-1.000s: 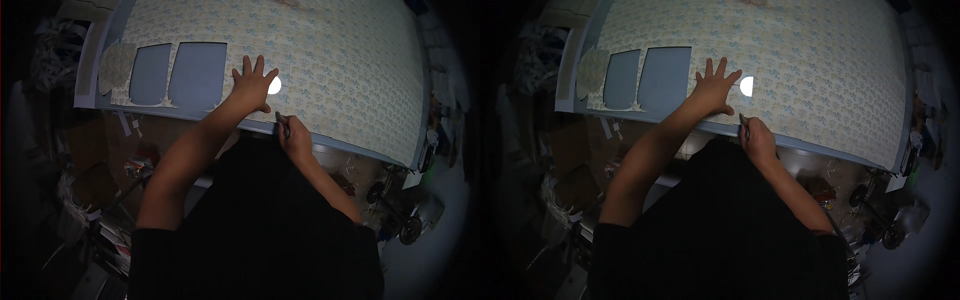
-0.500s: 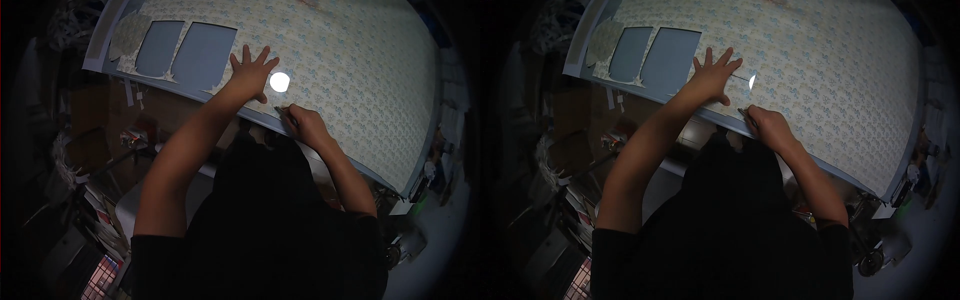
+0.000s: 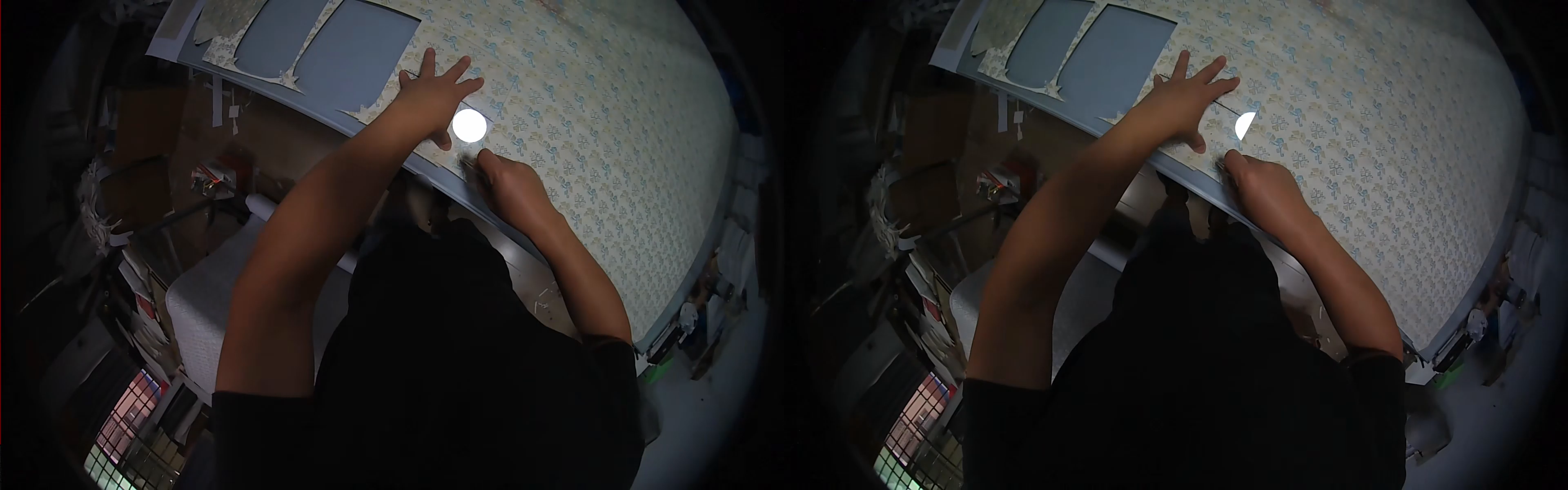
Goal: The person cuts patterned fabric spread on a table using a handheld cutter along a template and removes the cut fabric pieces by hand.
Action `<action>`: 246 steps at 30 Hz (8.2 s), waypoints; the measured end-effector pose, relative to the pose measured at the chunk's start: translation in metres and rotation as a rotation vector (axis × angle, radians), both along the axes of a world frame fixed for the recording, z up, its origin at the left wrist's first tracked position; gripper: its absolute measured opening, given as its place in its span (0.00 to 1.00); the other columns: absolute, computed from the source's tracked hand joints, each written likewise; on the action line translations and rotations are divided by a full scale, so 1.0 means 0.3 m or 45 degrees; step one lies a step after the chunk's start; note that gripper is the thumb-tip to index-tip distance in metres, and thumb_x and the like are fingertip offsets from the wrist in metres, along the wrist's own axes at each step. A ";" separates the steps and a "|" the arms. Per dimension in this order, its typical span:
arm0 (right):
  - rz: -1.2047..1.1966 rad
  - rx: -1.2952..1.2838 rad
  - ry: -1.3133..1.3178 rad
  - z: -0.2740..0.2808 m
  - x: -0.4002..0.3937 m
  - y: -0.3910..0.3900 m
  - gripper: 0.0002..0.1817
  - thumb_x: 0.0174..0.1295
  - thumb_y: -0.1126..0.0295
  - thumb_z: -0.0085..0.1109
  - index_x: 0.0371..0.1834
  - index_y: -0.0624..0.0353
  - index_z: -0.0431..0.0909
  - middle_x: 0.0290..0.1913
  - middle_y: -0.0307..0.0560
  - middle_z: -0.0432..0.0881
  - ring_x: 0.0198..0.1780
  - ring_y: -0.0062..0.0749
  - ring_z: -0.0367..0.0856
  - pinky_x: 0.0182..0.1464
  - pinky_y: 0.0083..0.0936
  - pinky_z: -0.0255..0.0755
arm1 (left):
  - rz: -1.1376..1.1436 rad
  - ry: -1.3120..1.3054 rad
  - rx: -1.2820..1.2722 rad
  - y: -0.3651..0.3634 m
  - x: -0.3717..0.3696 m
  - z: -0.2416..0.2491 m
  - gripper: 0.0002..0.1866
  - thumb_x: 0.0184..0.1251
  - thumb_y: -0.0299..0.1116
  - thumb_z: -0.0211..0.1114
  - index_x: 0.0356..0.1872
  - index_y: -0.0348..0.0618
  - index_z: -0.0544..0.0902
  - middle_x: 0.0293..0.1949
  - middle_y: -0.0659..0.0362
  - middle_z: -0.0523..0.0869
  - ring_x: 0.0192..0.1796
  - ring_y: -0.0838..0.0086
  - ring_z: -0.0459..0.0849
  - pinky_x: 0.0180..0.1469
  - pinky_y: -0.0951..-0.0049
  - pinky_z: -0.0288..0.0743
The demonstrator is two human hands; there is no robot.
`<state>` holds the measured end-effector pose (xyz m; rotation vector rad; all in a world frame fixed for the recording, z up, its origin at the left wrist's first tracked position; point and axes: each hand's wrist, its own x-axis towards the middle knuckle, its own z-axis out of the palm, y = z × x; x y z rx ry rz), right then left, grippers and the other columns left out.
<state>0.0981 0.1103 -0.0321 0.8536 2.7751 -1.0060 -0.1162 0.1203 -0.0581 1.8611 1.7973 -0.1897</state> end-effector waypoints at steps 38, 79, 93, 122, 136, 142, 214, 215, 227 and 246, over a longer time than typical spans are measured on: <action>-0.338 -0.028 0.604 -0.212 0.081 -0.082 0.08 0.68 0.75 0.67 0.48 0.62 0.82 0.46 0.51 0.87 0.44 0.42 0.88 0.49 0.33 0.81 | -0.165 0.046 -0.051 0.024 -0.017 0.031 0.68 0.37 0.45 0.91 0.84 0.65 0.58 0.87 0.57 0.45 0.82 0.25 0.42 0.71 0.18 0.62; -2.113 0.150 0.308 -0.075 -0.351 -0.386 0.09 0.66 0.71 0.67 0.41 0.63 0.77 0.35 0.63 0.87 0.40 0.62 0.88 0.40 0.46 0.80 | -0.891 0.416 0.286 0.181 0.013 0.013 0.66 0.51 0.78 0.71 0.78 0.30 0.63 0.72 0.27 0.68 0.63 0.28 0.77 0.58 0.46 0.81; -2.025 0.118 0.132 -0.060 -0.332 -0.333 0.11 0.64 0.72 0.70 0.39 0.63 0.75 0.34 0.62 0.87 0.39 0.64 0.87 0.39 0.48 0.80 | -0.784 0.344 0.182 0.180 0.026 0.035 0.66 0.49 0.71 0.78 0.79 0.33 0.61 0.74 0.30 0.64 0.66 0.24 0.74 0.50 0.52 0.89; -1.579 0.324 0.204 -0.112 -0.235 0.251 0.10 0.63 0.71 0.69 0.42 0.63 0.78 0.32 0.62 0.87 0.36 0.62 0.88 0.38 0.48 0.80 | -0.665 0.260 0.184 0.159 0.020 0.027 0.63 0.48 0.65 0.81 0.80 0.39 0.62 0.78 0.36 0.61 0.70 0.30 0.68 0.53 0.44 0.87; -1.408 0.205 0.287 -0.138 -0.148 0.267 0.11 0.66 0.70 0.68 0.44 0.62 0.76 0.39 0.59 0.89 0.40 0.60 0.88 0.41 0.46 0.80 | -0.446 0.117 0.146 0.134 0.014 0.005 0.64 0.45 0.59 0.86 0.81 0.41 0.60 0.80 0.38 0.58 0.75 0.29 0.61 0.64 0.37 0.79; -0.830 0.027 0.249 -0.068 0.009 0.415 0.10 0.65 0.71 0.68 0.42 0.60 0.76 0.38 0.57 0.88 0.40 0.56 0.87 0.41 0.44 0.77 | -0.206 0.079 0.074 0.113 0.033 0.024 0.66 0.40 0.57 0.88 0.82 0.48 0.60 0.80 0.33 0.53 0.79 0.24 0.52 0.68 0.27 0.69; 0.348 -0.134 0.144 -0.064 -0.003 0.134 0.12 0.62 0.74 0.70 0.47 0.57 0.80 0.42 0.50 0.88 0.43 0.49 0.89 0.44 0.39 0.81 | 0.122 0.136 0.047 -0.023 -0.021 0.002 0.76 0.31 0.42 0.94 0.86 0.57 0.50 0.86 0.40 0.43 0.85 0.38 0.45 0.77 0.32 0.61; 0.380 -0.102 0.146 -0.064 -0.001 0.137 0.12 0.62 0.75 0.69 0.48 0.57 0.80 0.43 0.50 0.88 0.43 0.50 0.89 0.44 0.40 0.81 | 0.120 0.127 0.074 -0.025 -0.021 0.001 0.76 0.31 0.42 0.94 0.86 0.57 0.51 0.86 0.40 0.44 0.85 0.38 0.45 0.77 0.32 0.61; 0.464 0.066 0.034 -0.002 -0.050 0.113 0.08 0.62 0.77 0.67 0.42 0.60 0.78 0.39 0.51 0.87 0.42 0.51 0.88 0.43 0.41 0.82 | 0.108 0.184 0.059 -0.015 -0.016 -0.015 0.78 0.30 0.44 0.94 0.86 0.58 0.49 0.86 0.42 0.42 0.85 0.38 0.45 0.76 0.32 0.62; 0.147 -0.017 0.117 -0.041 -0.137 -0.012 0.08 0.66 0.75 0.64 0.43 0.62 0.75 0.38 0.60 0.86 0.42 0.60 0.86 0.42 0.45 0.78 | 0.077 0.193 0.046 -0.005 -0.024 -0.016 0.77 0.30 0.50 0.94 0.86 0.56 0.51 0.86 0.40 0.44 0.84 0.35 0.46 0.75 0.30 0.61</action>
